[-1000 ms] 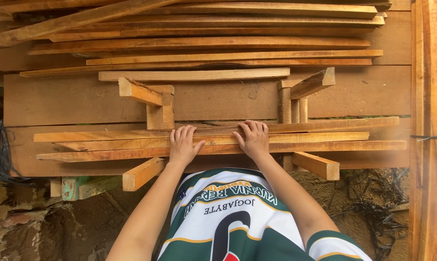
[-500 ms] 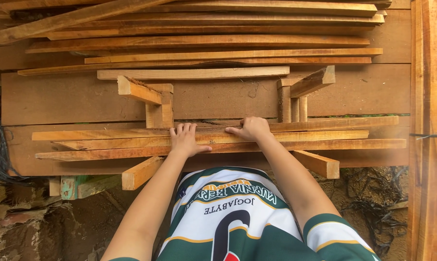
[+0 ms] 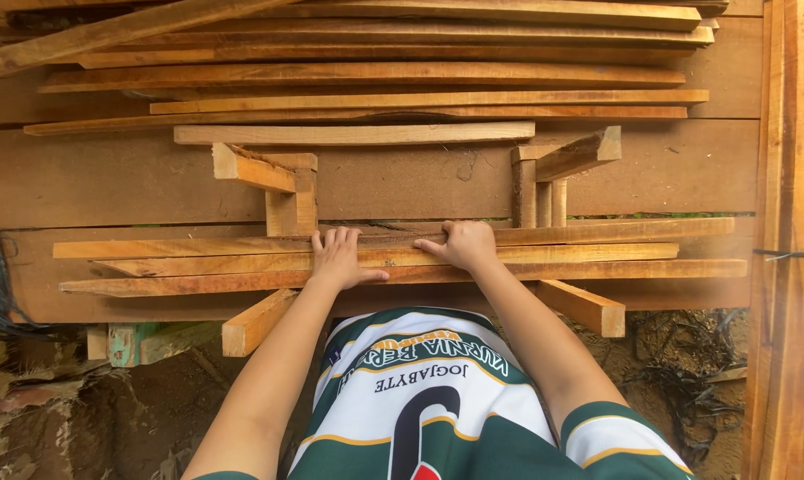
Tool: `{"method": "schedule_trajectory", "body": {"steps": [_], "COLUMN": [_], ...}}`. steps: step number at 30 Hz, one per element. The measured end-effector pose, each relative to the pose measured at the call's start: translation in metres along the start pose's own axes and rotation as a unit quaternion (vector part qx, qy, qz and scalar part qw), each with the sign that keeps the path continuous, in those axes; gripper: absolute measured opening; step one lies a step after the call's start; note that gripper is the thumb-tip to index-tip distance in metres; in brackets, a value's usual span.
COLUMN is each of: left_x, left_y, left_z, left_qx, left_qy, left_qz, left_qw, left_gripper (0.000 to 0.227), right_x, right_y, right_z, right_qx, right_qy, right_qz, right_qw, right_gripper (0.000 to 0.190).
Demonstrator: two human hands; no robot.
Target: The recorder is sorting and stacking thin wooden planks into a notched wooden rack at a workshop.
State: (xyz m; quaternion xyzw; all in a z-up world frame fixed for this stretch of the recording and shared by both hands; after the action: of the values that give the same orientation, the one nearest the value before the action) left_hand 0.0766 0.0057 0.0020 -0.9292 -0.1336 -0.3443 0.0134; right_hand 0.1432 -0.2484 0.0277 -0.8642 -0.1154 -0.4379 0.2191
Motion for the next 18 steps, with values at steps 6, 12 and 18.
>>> {"method": "schedule_trajectory", "body": {"steps": [6, 12, 18], "left_x": [0.004, 0.002, 0.010], "left_y": [-0.005, -0.011, -0.012], "left_z": [0.008, 0.019, 0.042], "left_qx": [-0.010, -0.013, 0.000], "left_qy": [0.019, 0.036, 0.080], "left_qz": [-0.058, -0.066, -0.062], "left_qw": [0.998, 0.997, 0.995], "left_gripper": [0.082, 0.077, 0.065], "right_x": [0.010, 0.012, 0.005], "right_y": [0.002, 0.001, 0.010], "right_z": [0.003, 0.008, 0.029], "right_qx": [-0.012, -0.018, -0.027], "right_qy": [-0.068, -0.076, -0.016], "right_qz": [0.046, 0.051, 0.057], "right_qw": [0.997, 0.996, 0.998], "right_gripper": [0.084, 0.088, 0.083]}}
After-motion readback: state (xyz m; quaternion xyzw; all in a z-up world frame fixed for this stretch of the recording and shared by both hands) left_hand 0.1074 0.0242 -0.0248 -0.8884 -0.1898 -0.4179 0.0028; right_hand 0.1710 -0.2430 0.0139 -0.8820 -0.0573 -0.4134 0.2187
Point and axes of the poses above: each hand's wrist, its own z-axis towards the middle knuckle, its own x-axis out of the back of the hand, y = z × x, the point moved 4 cm from there along z, towards the middle knuckle, and after that the axes turned 11 degrees about x, right-handed, at the moved point
